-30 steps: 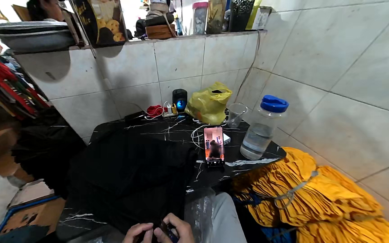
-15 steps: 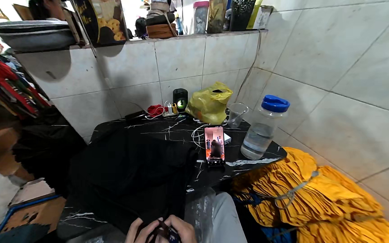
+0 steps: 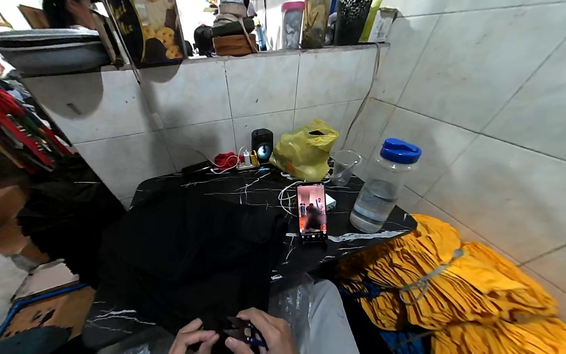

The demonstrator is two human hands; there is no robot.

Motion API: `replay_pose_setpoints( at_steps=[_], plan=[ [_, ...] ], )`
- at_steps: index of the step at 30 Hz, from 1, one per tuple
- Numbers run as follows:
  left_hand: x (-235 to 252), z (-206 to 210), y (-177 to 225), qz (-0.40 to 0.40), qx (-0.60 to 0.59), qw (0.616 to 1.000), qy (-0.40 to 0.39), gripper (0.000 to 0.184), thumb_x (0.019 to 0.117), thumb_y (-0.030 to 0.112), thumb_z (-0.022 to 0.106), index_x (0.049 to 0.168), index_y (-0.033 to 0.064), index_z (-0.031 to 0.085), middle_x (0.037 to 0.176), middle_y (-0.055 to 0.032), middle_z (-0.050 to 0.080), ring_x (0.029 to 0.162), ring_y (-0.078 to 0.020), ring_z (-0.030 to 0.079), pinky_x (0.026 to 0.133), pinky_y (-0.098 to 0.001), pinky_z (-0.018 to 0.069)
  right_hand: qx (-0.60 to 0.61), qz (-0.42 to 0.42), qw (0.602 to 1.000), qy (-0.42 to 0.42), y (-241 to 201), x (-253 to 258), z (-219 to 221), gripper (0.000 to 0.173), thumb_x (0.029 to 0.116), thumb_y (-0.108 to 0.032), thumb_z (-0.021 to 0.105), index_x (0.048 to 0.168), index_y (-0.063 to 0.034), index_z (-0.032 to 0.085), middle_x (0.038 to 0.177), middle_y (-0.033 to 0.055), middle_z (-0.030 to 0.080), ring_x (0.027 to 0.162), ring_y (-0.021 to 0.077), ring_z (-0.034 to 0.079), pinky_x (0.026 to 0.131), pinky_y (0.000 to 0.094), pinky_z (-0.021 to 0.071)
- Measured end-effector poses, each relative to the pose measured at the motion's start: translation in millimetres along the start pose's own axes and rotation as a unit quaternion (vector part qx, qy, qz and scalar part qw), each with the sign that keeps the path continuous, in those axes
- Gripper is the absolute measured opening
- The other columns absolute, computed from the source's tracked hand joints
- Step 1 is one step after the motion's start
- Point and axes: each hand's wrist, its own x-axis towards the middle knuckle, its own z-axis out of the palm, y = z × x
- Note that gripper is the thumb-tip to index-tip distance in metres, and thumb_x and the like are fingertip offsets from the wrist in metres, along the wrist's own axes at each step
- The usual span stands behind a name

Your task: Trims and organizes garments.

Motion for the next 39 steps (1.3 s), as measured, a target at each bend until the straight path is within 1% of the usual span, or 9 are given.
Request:
replay_pose_setpoints(
  at_steps=[4,8,13,17,24,27,32,36,39],
  plan=[
    [3.0,3.7,6.5,-0.007,-0.065,0.998,0.013,0.017,0.0898,-0.003,0.073,0.104,0.0046,0.068,0.103,0.0005,0.071,0.092,-0.0086,0.069,0.080,-0.0263,0.0616,0.011,-0.012,1.000,-0.025,7.7,0.6,0.1,0.024,0.0934,-0.023,0.075,0.102,-0.0013,0.071,0.088,0.0112,0.072,0.072,0.0171,0.067,0.066,0.0348,0.0568],
    [2.8,7.7,18.7,-0.033,-0.071,0.997,0.010,0.021,0.0879,-0.005,0.075,0.106,0.0023,0.066,0.103,0.0003,0.072,0.091,-0.0099,0.072,0.080,-0.0292,0.0643,0.069,0.025,0.997,-0.034,7.4,0.6,6.8,0.029,0.0991,-0.031,0.070,0.100,-0.0018,0.071,0.075,0.0084,0.066,0.061,0.0140,0.057,0.057,0.0315,0.0491],
    [2.5,6.2,18.8,-0.028,-0.074,0.997,-0.016,0.015,0.0917,-0.002,0.070,0.106,0.0020,0.068,0.103,-0.0002,0.073,0.093,-0.0098,0.072,0.083,-0.0295,0.0635,0.128,0.031,0.991,-0.036,6.0,1.1,11.2,0.023,0.0987,-0.020,0.070,0.102,0.0031,0.070,0.083,0.0117,0.069,0.072,0.0142,0.064,0.069,0.0301,0.0551],
    [1.8,6.4,17.9,-0.031,-0.071,0.996,-0.032,0.021,0.0905,-0.003,0.071,0.111,-0.0027,0.067,0.113,-0.0054,0.071,0.101,-0.0123,0.070,0.086,-0.0305,0.0626,0.183,0.034,0.982,-0.028,4.5,0.0,15.2,0.016,0.0994,-0.011,0.066,0.101,0.0044,0.068,0.083,0.0116,0.067,0.070,0.0126,0.062,0.066,0.0277,0.0539],
    [2.3,6.1,19.6,-0.048,-0.062,0.996,-0.030,0.031,0.0898,-0.003,0.072,0.120,-0.0060,0.064,0.121,-0.0089,0.069,0.109,-0.0151,0.069,0.089,-0.0323,0.0622,0.114,0.034,0.993,0.009,3.5,-0.4,8.9,0.011,0.0931,-0.008,0.069,0.097,0.0028,0.070,0.084,0.0120,0.069,0.074,0.0143,0.065,0.068,0.0283,0.0550],
    [2.2,5.5,22.1,-0.059,-0.059,0.996,-0.020,0.030,0.0893,-0.001,0.075,0.117,-0.0035,0.066,0.116,-0.0052,0.070,0.102,-0.0123,0.070,0.086,-0.0305,0.0630,0.109,0.039,0.993,0.005,6.0,0.7,4.8,0.012,0.0946,-0.011,0.070,0.096,0.0016,0.070,0.082,0.0109,0.068,0.072,0.0133,0.064,0.066,0.0276,0.0541],
    [4.2,4.0,19.1,-0.045,-0.032,0.998,-0.020,0.021,0.0903,0.003,0.075,0.110,-0.0001,0.070,0.108,-0.0024,0.073,0.096,-0.0106,0.071,0.087,-0.0311,0.0623,0.075,0.040,0.996,0.002,12.2,1.6,4.1,0.031,0.1005,-0.027,0.068,0.085,-0.0001,0.068,0.072,0.0095,0.063,0.065,0.0147,0.059,0.061,0.0303,0.0492],
    [5.3,1.7,16.4,-0.016,-0.011,0.999,-0.049,0.022,0.0917,0.004,0.073,0.112,-0.0031,0.070,0.111,-0.0063,0.073,0.102,-0.0125,0.071,0.094,-0.0329,0.0601,0.126,0.111,0.984,-0.052,7.9,2.8,6.0,0.032,0.1048,-0.031,0.061,0.098,-0.0013,0.071,0.079,0.0065,0.072,0.071,0.0136,0.068,0.070,0.0332,0.0572],
    [5.9,-2.5,11.7,-0.006,0.003,0.997,-0.079,0.015,0.0908,0.006,0.075,0.104,-0.0010,0.074,0.101,-0.0081,0.072,0.096,-0.0145,0.069,0.090,-0.0328,0.0599,0.262,0.117,0.955,-0.075,4.4,3.3,8.9,0.023,0.1052,-0.019,0.060,0.100,0.0023,0.067,0.081,0.0057,0.071,0.074,0.0106,0.067,0.072,0.0287,0.0567]
  ],
)
